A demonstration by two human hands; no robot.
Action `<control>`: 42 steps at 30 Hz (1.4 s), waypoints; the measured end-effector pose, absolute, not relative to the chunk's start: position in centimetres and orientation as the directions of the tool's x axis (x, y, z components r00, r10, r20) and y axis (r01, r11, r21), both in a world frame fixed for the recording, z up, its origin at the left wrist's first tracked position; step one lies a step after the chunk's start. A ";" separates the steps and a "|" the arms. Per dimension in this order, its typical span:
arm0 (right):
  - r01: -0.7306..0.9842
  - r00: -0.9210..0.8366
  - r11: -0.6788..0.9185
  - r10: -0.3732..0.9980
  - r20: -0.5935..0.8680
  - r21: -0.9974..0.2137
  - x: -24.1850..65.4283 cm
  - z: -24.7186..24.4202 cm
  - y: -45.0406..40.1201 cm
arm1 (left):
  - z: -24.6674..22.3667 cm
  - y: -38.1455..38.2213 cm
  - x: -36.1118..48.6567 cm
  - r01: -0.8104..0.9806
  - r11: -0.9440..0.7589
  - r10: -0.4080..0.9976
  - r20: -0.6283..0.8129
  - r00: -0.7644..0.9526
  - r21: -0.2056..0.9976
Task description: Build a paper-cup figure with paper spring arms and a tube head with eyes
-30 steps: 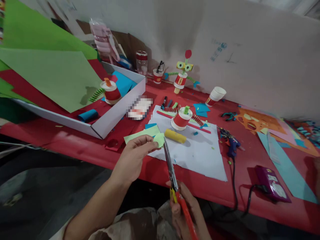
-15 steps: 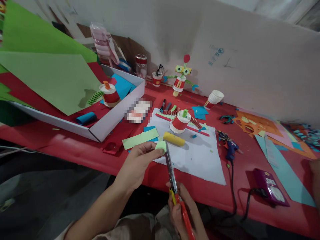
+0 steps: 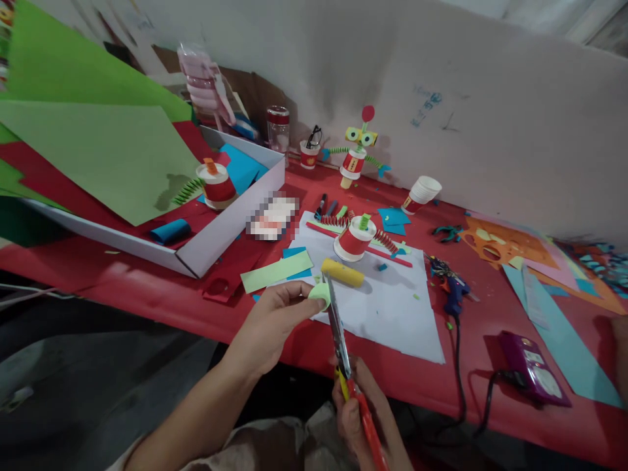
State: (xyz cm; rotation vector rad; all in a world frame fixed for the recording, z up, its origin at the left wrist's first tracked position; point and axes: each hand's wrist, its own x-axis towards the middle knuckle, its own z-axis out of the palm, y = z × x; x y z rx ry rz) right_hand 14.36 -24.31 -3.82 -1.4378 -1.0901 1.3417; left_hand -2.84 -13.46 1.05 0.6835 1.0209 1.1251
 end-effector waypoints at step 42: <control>0.107 -0.090 -0.293 0.949 -0.303 -0.950 14.0 -1.1 -24.1 | 1.4 -12.6 -4.5 -0.405 0.297 0.942 -0.335 -0.026 0.865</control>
